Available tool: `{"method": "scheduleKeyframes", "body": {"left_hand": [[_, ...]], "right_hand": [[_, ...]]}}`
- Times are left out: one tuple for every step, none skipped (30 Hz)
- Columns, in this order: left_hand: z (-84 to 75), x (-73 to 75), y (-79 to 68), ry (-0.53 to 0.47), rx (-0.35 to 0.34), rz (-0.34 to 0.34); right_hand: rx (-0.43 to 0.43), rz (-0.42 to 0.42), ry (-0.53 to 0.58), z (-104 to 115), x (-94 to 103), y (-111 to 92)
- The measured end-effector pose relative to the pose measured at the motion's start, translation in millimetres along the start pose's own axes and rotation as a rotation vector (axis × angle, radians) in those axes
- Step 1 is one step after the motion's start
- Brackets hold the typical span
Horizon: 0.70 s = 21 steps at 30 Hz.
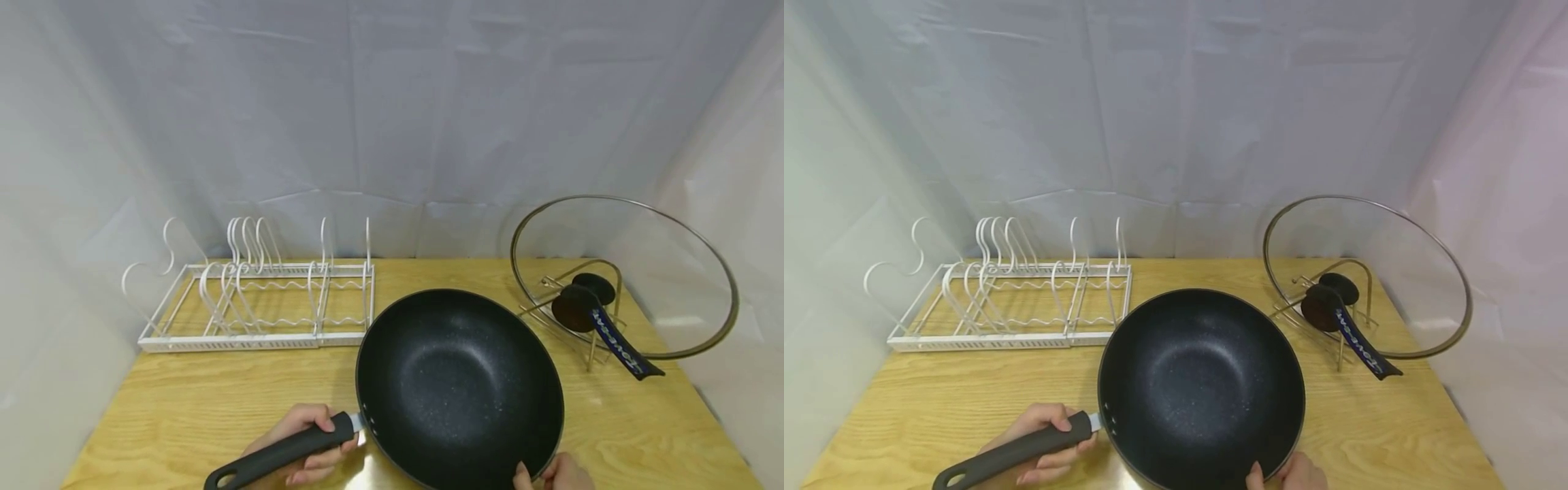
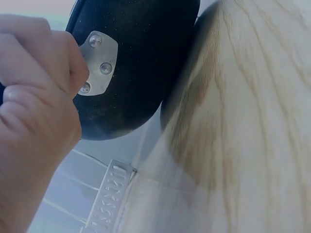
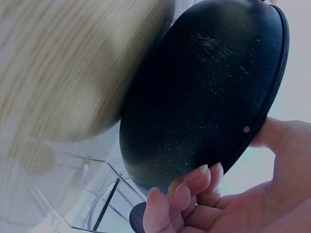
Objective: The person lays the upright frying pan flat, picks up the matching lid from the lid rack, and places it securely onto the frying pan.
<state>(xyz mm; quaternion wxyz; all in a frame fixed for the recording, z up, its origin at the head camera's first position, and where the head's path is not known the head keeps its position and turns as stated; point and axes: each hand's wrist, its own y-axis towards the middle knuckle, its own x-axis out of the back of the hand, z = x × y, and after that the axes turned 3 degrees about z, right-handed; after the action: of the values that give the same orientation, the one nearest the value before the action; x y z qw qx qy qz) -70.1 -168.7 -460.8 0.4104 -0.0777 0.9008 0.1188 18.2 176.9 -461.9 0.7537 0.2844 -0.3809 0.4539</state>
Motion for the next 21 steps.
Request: {"method": "scheduleKeyframes", "body": {"left_hand": [[-0.2, 1.3, 0.0, 0.005, -0.002, 0.012], [-0.2, 2.4, 0.3, 0.008, -0.007, 0.028], [-0.4, 3.2, 0.2, 0.007, -0.010, 0.034], [-0.4, 4.8, 1.0, 0.009, -0.020, 0.058], [-0.6, 6.6, 1.7, 0.013, -0.031, 0.081], [-0.5, 7.7, 1.5, 0.014, -0.037, 0.088], [-0.5, 8.8, 1.3, 0.011, -0.040, 0.097], [-0.2, 9.8, 0.8, 0.007, -0.045, 0.103], [-0.1, 10.8, 0.2, 0.005, -0.050, 0.106], [-0.1, 11.7, -0.4, 0.003, -0.056, 0.106], [-0.1, 12.7, -1.0, 0.003, -0.059, 0.106], [-0.2, 13.6, -1.4, 0.005, -0.060, 0.101], [-0.6, 14.6, -1.7, 0.004, -0.058, 0.100], [-1.0, 15.6, -2.0, 0.007, -0.056, 0.099], [-1.9, 16.4, -2.2, 0.011, -0.055, 0.097], [-2.9, 17.3, -2.1, 0.016, -0.056, 0.098], [-3.9, 18.5, -2.0, 0.021, -0.057, 0.101], [-4.8, 19.6, -1.9, 0.027, -0.058, 0.102], [-5.4, 20.4, -1.6, 0.030, -0.060, 0.106], [-5.8, 21.1, -1.4, 0.031, -0.060, 0.103], [-6.1, 21.6, -1.1, 0.028, -0.062, 0.099]], "right_hand": [[-0.006, 0.002, -0.005, 0, -0.5, -1], [0.001, -0.002, -0.003, 0, -1.1, -2], [0.009, -0.012, -0.002, 0, -2.5, -3], [0.015, -0.013, 0.000, 0, -3.4, -3], [0.017, -0.014, 0.000, 0, -4.1, -4], [0.021, -0.021, -0.001, 0, -5.0, -4], [0.018, -0.027, -0.005, 0, -5.8, -5], [0.007, -0.023, -0.007, 0, -6.4, -6], [-0.008, -0.017, -0.010, 1, -6.9, -7], [-0.026, -0.004, -0.010, 1, -7.5, -8], [-0.045, 0.006, -0.012, 2, -7.8, -9], [-0.055, 0.008, -0.014, 2, -8.5, -10], [-0.059, 0.006, -0.011, 3, -8.9, -10], [-0.057, 0.000, -0.006, 4, -9.3, -11], [-0.041, -0.016, -0.004, 5, -10.0, -12], [-0.023, -0.036, -0.003, 6, -10.4, -12], [-0.008, -0.055, -0.008, 7, -10.4, -13], [0.008, -0.074, -0.008, 8, -10.7, -13], [0.016, -0.084, -0.004, 10, -10.6, -14], [0.010, -0.078, -0.005, 10, -10.4, -14], [0.003, -0.069, -0.005, 11, -10.2, -14]]}}
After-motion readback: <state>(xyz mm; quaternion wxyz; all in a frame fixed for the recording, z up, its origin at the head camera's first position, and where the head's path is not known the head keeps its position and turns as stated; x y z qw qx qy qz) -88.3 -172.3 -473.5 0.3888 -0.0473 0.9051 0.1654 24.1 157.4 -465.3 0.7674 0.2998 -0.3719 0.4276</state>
